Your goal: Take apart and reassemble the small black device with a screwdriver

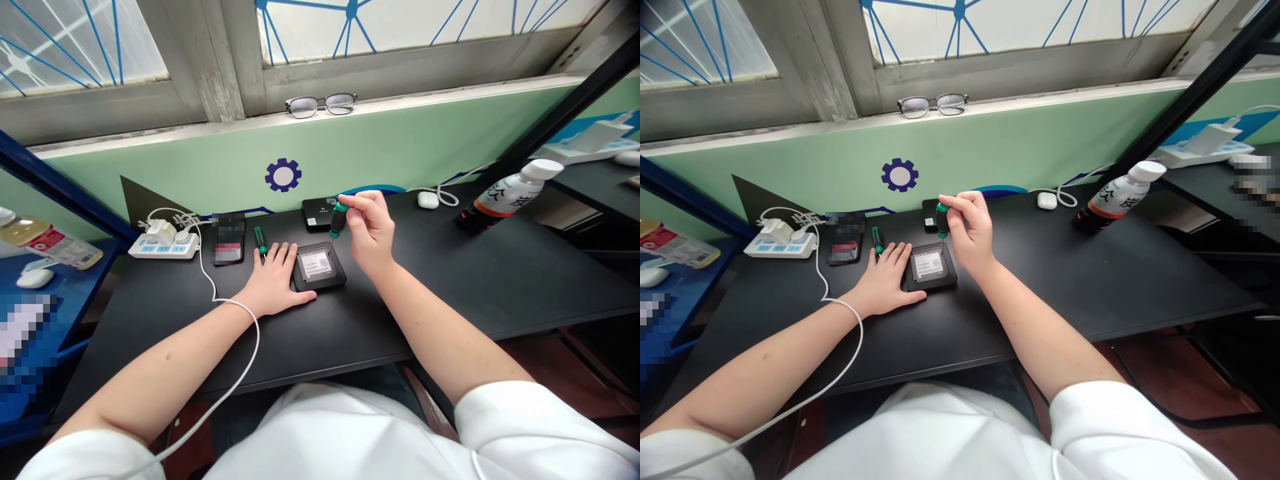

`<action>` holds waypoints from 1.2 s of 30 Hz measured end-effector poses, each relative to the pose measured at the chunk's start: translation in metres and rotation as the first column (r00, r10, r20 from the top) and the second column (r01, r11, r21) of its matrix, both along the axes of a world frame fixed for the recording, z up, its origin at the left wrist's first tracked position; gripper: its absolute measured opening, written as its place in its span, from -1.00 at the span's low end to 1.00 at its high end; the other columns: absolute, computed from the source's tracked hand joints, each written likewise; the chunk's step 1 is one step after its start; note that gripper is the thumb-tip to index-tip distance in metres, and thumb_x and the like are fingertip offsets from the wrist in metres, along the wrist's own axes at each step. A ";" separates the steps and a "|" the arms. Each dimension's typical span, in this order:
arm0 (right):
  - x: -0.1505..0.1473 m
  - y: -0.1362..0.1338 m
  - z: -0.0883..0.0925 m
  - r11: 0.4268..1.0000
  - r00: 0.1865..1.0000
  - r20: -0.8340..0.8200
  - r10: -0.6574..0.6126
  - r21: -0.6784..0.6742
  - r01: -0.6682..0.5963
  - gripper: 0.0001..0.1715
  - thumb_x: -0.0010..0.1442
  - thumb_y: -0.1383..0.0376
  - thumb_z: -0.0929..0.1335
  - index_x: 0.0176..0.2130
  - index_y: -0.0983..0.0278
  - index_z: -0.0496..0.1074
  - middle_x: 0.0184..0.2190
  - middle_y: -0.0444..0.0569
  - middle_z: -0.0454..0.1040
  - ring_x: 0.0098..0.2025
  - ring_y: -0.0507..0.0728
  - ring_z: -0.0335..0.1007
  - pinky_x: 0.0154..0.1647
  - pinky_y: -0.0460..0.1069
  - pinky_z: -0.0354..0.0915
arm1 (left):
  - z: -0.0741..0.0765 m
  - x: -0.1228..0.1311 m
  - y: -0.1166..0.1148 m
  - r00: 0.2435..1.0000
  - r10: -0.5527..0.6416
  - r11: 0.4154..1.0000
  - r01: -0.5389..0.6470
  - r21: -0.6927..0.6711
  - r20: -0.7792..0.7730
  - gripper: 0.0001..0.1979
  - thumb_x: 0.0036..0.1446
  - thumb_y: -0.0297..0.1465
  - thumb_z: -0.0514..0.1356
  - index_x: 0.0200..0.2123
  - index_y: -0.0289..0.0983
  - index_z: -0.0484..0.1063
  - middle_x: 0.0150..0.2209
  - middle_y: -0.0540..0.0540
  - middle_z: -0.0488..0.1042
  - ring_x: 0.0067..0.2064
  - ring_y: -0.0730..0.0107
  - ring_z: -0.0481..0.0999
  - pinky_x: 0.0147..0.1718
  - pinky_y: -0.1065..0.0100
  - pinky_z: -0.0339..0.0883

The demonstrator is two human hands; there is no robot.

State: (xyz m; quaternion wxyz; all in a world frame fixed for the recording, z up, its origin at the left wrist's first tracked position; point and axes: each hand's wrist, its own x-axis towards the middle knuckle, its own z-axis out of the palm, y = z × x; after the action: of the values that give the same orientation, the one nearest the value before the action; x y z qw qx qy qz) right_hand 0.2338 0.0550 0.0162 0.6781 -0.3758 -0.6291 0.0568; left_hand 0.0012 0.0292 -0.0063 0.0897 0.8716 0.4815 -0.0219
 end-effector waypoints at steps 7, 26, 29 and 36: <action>-0.007 0.001 -0.001 0.978 0.976 -0.136 0.171 -0.095 -0.185 -0.61 0.37 -0.05 0.48 -0.09 0.09 0.32 0.35 0.08 0.36 0.01 0.17 0.64 0.02 0.17 0.60 | -0.002 0.000 0.000 1.000 0.000 1.000 0.000 0.009 0.004 0.18 0.25 0.29 0.17 0.64 -0.27 -0.19 0.63 -0.35 -0.08 0.64 -0.36 -0.14 0.50 -0.51 -0.25; 0.001 -0.003 0.003 0.997 0.997 0.029 -0.074 -0.026 0.075 -0.69 0.51 0.08 0.31 -0.01 0.08 0.63 -0.15 -0.04 0.54 -0.10 0.19 0.52 0.00 0.18 0.48 | 0.000 0.001 0.000 1.000 0.006 1.000 -0.006 -0.002 -0.014 0.19 0.25 0.28 0.17 0.64 -0.30 -0.20 0.64 -0.35 -0.10 0.64 -0.32 -0.17 0.50 -0.51 -0.27; 0.002 0.001 0.000 0.997 0.999 0.000 -0.035 -0.065 0.035 -0.71 0.50 0.13 0.30 0.01 0.09 0.60 -0.17 -0.05 0.50 -0.13 0.17 0.49 -0.05 0.15 0.47 | 0.000 0.001 0.000 1.000 0.005 1.000 -0.005 0.001 -0.012 0.20 0.25 0.27 0.18 0.64 -0.33 -0.20 0.63 -0.36 -0.09 0.64 -0.33 -0.16 0.50 -0.52 -0.26; -0.004 0.000 0.002 0.969 0.979 -0.122 0.165 -0.163 -0.183 -0.67 0.39 -0.03 0.44 -0.04 0.10 0.40 0.27 0.06 0.42 0.08 0.20 0.57 0.05 0.17 0.55 | -0.001 0.000 0.000 1.000 -0.002 1.000 0.002 0.004 -0.004 0.20 0.26 0.27 0.17 0.63 -0.37 -0.20 0.63 -0.38 -0.09 0.64 -0.33 -0.16 0.49 -0.54 -0.26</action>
State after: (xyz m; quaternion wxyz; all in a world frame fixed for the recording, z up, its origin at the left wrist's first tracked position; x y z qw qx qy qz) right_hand 0.2297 0.0550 0.0183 0.6682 -0.3730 -0.6148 0.1909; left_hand 0.0016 0.0290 -0.0070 0.0871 0.8721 0.4809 -0.0228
